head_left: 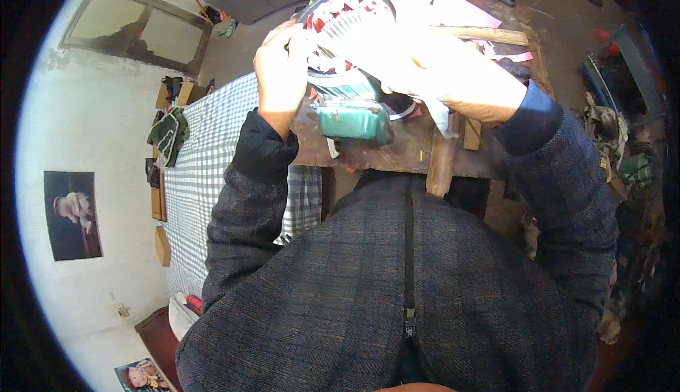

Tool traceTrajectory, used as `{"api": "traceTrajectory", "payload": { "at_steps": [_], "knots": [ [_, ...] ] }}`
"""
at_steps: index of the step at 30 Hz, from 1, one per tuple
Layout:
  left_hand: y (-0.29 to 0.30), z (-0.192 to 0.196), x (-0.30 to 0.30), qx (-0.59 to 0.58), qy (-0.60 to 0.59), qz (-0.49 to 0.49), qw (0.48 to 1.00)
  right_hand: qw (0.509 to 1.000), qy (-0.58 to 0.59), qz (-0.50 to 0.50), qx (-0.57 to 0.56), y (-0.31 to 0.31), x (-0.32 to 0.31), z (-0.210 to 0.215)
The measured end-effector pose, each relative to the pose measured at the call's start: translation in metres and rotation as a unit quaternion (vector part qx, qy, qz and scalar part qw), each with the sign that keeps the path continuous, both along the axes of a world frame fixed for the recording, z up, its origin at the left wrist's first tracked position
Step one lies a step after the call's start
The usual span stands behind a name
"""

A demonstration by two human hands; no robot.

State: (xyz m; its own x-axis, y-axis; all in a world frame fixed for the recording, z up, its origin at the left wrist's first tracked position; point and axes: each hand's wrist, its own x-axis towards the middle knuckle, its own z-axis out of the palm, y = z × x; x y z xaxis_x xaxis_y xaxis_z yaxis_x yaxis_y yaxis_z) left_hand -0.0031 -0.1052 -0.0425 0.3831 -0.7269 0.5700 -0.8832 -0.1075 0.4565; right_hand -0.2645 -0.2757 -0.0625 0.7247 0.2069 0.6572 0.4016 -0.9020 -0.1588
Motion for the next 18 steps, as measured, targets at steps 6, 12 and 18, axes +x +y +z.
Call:
{"api": "traceTrajectory", "payload": {
  "at_steps": [6, 12, 18],
  "knots": [
    [-0.004, 0.001, 0.003, 0.012, 0.074, -0.054, 0.996, 1.000, 0.005, 0.002, 0.011, 0.011, -0.012, -0.001],
    [-0.006, -0.003, 0.007, 0.031, 0.093, -0.026, 0.995, 0.938, 0.202, 0.032, 0.280, 0.011, -0.025, 0.027],
    [-0.006, -0.011, 0.004, -0.019, 0.007, -0.004, 1.000, 0.799, 0.330, 0.025, 0.502, 0.028, -0.052, 0.062]
  ]
}}
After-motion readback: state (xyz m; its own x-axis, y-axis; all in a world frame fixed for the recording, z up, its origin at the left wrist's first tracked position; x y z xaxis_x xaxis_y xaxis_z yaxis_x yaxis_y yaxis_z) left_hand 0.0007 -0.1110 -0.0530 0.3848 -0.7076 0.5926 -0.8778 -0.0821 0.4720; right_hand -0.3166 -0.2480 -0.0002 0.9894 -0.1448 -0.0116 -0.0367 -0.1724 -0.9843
